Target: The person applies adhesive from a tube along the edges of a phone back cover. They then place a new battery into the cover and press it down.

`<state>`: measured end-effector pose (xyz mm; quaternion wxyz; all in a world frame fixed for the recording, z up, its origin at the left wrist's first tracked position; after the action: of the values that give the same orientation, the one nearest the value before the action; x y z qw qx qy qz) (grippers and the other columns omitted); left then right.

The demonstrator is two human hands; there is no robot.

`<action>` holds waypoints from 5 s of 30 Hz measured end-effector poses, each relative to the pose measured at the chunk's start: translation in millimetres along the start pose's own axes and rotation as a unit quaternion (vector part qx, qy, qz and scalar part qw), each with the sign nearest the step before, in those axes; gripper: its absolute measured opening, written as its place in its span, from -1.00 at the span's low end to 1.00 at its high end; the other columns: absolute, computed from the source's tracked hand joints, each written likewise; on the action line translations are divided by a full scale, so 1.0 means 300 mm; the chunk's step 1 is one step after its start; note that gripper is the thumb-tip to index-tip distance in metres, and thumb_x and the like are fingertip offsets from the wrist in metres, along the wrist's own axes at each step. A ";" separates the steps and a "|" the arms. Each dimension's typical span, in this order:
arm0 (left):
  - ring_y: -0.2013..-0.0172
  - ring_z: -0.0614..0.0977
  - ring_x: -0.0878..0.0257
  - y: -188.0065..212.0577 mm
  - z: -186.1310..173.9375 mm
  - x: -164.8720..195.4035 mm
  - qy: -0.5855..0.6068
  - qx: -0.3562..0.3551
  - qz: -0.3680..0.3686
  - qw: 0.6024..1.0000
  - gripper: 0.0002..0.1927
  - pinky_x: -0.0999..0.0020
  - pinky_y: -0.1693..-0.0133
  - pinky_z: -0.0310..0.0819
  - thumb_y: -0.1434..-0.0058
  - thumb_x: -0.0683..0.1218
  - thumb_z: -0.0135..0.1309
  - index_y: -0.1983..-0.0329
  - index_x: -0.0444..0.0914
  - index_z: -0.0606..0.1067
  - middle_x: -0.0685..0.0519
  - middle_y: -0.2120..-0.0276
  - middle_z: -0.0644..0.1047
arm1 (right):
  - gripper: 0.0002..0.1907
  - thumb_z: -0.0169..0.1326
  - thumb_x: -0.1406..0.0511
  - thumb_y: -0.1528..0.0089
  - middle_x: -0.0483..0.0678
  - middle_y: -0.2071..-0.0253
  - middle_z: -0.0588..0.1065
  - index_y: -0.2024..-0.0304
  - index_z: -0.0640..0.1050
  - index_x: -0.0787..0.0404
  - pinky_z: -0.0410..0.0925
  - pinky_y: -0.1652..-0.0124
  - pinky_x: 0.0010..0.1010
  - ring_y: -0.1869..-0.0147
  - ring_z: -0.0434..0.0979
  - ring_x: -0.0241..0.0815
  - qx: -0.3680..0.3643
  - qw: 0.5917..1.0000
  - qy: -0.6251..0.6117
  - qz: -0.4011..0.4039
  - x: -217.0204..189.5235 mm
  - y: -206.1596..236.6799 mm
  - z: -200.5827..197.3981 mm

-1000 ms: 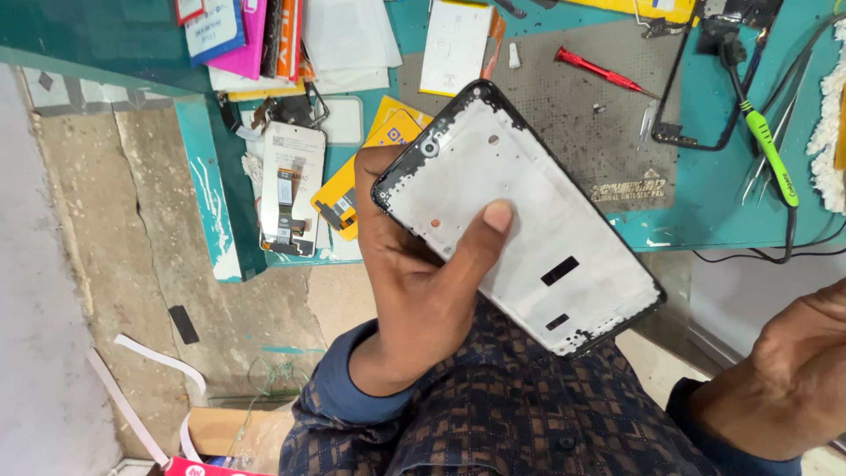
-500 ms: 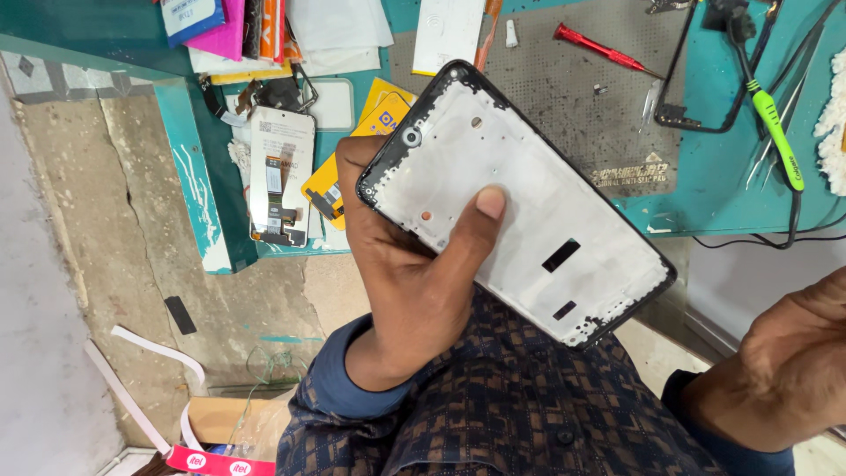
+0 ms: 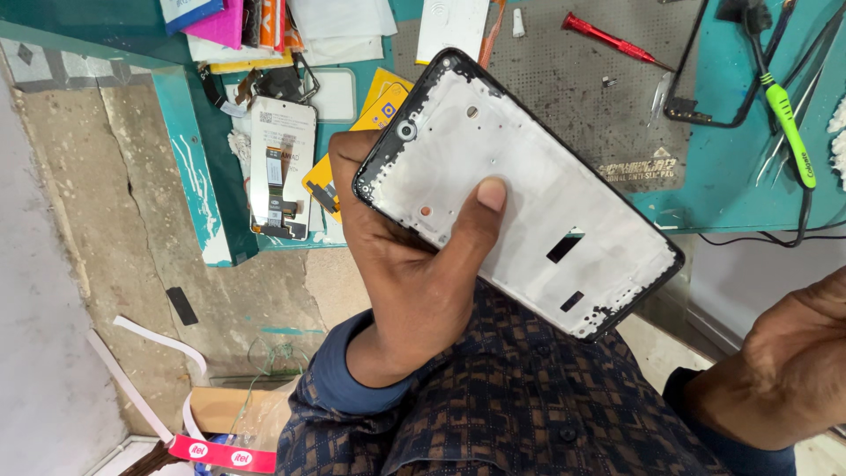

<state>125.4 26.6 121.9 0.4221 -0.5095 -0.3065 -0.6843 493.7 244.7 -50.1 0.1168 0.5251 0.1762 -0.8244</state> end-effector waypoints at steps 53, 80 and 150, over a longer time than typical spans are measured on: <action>0.06 0.50 0.32 -0.030 -0.053 -0.055 0.100 0.060 -0.002 0.993 -0.62 0.40 -0.10 0.37 -0.45 -0.41 0.17 -0.16 -0.32 0.28 0.00 0.05 0.50 | -0.72 -0.07 0.31 -0.62 0.09 -0.20 0.51 -0.25 0.43 0.42 0.37 -0.37 -0.69 -0.24 0.55 -0.34 0.060 0.994 -0.085 -0.016 -0.066 0.048 0.037; 0.17 0.61 0.27 -0.139 -0.079 -0.539 -0.026 0.030 -0.123 0.992 -0.57 0.40 0.17 0.58 -0.20 -0.34 0.24 0.00 -0.30 0.28 -0.06 0.14 0.53 | -0.66 -0.12 0.27 -0.64 0.19 0.01 0.43 -0.20 0.38 0.53 0.52 -0.12 -0.59 -0.01 0.50 -0.10 0.158 0.980 -0.116 0.032 -0.027 0.034 0.247; 0.35 0.62 0.33 0.163 -0.101 -0.179 0.128 -0.286 -0.321 0.894 -0.65 0.41 0.28 0.57 -0.28 -0.18 0.27 -0.02 -0.34 0.38 0.05 0.33 0.54 | -0.81 0.06 0.43 -0.43 0.11 0.03 0.57 -0.08 0.47 0.37 0.62 -0.09 -0.26 -0.09 0.67 -0.07 -0.161 0.970 0.013 0.183 0.024 -0.183 0.818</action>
<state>162.3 -7.1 61.2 0.0508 -0.3901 -0.1880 -0.9000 267.6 193.4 47.4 0.3464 0.5335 0.2094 -0.7426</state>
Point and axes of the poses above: each hand's wrist, its own y-axis away from the middle knuckle, its own z-axis out of the palm, x = y × z, the point moved 1 cm from there along -y, towards the middle knuckle
